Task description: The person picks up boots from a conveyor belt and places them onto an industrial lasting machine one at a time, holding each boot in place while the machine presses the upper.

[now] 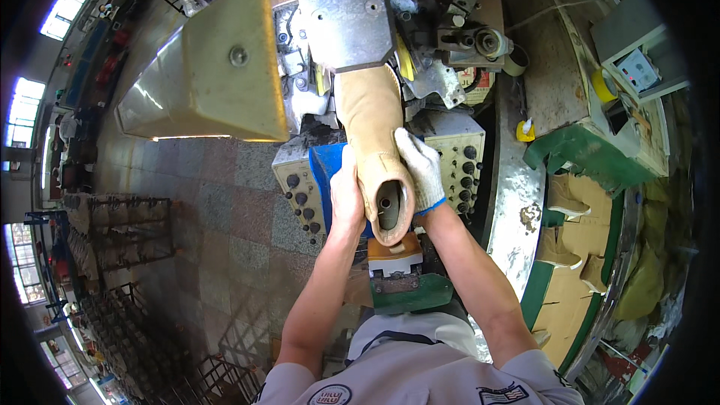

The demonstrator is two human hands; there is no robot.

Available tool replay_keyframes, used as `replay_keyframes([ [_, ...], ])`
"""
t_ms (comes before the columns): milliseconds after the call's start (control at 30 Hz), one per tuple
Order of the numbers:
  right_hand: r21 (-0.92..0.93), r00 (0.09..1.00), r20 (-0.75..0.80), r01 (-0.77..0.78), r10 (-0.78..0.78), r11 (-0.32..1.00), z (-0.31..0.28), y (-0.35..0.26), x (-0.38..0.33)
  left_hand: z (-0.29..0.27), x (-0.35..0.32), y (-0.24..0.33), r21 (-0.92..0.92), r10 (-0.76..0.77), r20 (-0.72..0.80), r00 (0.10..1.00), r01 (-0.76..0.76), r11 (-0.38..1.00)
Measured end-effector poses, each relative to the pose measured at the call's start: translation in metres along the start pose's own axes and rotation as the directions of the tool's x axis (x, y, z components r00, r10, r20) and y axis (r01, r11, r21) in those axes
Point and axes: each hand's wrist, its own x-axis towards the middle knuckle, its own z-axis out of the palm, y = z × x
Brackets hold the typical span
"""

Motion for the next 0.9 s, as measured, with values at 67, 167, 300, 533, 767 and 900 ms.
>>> replay_keyframes([
  [67, 0.042, 0.999, 0.003, -0.045, 0.045, 0.998, 0.003, -0.002, 0.003, -0.001, 0.005, 0.003, 0.006, -0.006, 0.017, 1.0, 0.006, 1.0],
  [167, -0.047, 1.0, -0.01, 0.024, -0.025, 0.999, 0.001, 0.002, 0.006, -0.002, 0.008, 0.003, 0.045, -0.004, 0.003, 1.0, 0.004, 0.999],
  [300, -0.083, 0.999, -0.01, 0.053, -0.054, 0.995, -0.002, 0.012, 0.006, -0.011, 0.011, -0.016, 0.126, 0.131, 0.044, 0.99, -0.135, 0.983],
  [533, -0.3, 0.994, -0.111, -0.028, -0.005, 0.953, -0.066, 0.023, -0.025, -0.067, 0.015, -0.071, 0.377, 0.126, 0.079, 0.989, -0.146, 0.915],
  [767, 0.144, 0.966, -0.256, 0.003, 0.034, 0.99, -0.239, 0.001, -0.124, -0.254, 0.011, -0.278, 0.901, -0.615, 0.36, 0.702, -0.091, 0.424],
  [900, 0.013, 0.901, -0.431, 0.047, -0.037, 0.999, -0.243, -0.01, -0.147, -0.236, 0.013, -0.281, 0.86, -0.648, 0.354, 0.674, 0.036, 0.508],
])
